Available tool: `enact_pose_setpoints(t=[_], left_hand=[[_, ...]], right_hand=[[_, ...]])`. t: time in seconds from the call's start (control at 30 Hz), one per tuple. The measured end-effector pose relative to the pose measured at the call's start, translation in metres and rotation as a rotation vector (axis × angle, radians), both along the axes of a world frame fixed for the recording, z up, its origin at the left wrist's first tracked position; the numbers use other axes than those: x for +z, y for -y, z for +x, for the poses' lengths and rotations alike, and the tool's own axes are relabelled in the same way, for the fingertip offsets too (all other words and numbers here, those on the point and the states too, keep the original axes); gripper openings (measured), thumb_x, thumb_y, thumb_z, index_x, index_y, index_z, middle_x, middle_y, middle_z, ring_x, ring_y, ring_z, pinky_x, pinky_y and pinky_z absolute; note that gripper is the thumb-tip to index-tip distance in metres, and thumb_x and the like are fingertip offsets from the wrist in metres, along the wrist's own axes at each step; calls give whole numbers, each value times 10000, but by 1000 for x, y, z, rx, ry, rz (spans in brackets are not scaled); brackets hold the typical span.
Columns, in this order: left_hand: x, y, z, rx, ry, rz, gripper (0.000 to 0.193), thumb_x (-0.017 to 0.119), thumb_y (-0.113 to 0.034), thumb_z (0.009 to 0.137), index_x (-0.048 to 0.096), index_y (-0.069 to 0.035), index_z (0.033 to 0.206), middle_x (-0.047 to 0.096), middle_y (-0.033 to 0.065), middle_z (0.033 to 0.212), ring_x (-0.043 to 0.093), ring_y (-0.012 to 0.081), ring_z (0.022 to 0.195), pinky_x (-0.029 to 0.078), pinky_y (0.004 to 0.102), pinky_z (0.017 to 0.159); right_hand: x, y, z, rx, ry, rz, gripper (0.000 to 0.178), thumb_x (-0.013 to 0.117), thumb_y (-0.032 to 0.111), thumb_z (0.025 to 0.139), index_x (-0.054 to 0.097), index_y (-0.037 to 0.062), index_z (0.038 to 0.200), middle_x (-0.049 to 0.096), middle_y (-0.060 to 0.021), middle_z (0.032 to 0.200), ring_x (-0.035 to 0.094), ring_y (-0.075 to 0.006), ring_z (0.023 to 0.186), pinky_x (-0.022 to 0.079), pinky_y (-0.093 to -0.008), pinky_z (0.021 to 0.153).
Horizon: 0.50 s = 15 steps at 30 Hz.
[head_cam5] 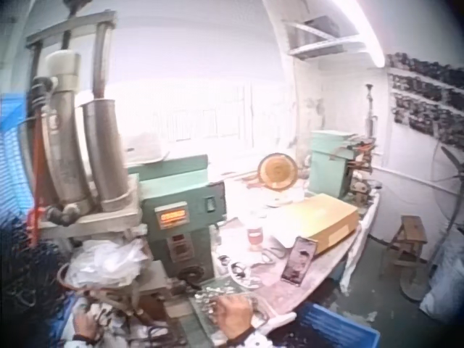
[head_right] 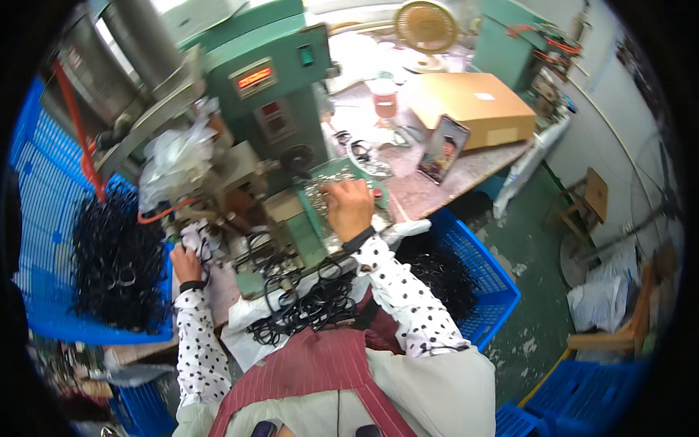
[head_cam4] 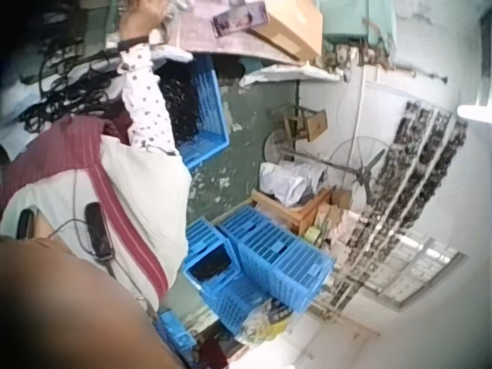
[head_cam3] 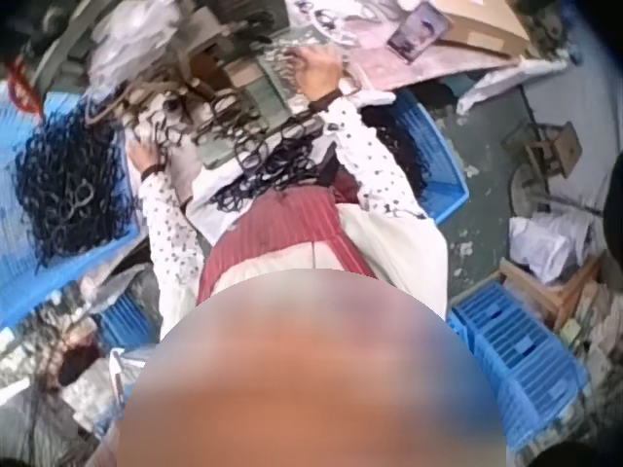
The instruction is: The person repeatedly picks up black eyeglass frames from a blue basket, places them into a press machine, and adds small metal components from a tray. The person operates the press to attach the components, then removes the assembled frames and places them on the table. This cycle continues throughout the clip.
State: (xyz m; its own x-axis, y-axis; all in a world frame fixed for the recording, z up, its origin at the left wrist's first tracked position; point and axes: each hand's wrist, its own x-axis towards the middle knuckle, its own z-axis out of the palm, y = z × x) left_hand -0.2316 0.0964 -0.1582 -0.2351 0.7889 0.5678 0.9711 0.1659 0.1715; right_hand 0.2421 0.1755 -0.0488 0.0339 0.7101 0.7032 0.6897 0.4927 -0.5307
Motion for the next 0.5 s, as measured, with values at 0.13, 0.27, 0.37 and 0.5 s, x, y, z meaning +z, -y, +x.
enact_pose_setpoints(t=[0.13,0.27,0.37,0.5], left_hand=[[80,17,95,-23,182,126,163,448,-170,979,497,-15,968,549,244,847,534,433,820,415,499,704],[115,39,135,57,491,149,186,425,-219,1010,490,-48,973,600,191,685,589,397,589,423,482,528],[130,49,160,-43,607,249,182,442,-186,1009,527,-25,1022,611,153,720,626,302,633,472,384,570],[143,62,189,-141,589,330,151,494,-74,955,557,13,1061,631,171,848,609,311,710,480,373,651]], right_hand=[[40,17,-13,409,-360,-297,137,715,53,734,733,79,867,681,-63,773,616,-202,695,474,-319,637],[90,47,-24,665,-424,-538,141,703,6,767,731,-10,904,692,-73,824,623,-114,744,482,-234,679],[90,51,-36,680,-405,-516,188,710,28,754,723,4,941,703,-90,844,653,-141,754,494,-254,680],[75,47,-60,609,-562,-557,336,729,55,725,645,-1,1046,705,-106,869,681,-161,779,511,-265,692]])
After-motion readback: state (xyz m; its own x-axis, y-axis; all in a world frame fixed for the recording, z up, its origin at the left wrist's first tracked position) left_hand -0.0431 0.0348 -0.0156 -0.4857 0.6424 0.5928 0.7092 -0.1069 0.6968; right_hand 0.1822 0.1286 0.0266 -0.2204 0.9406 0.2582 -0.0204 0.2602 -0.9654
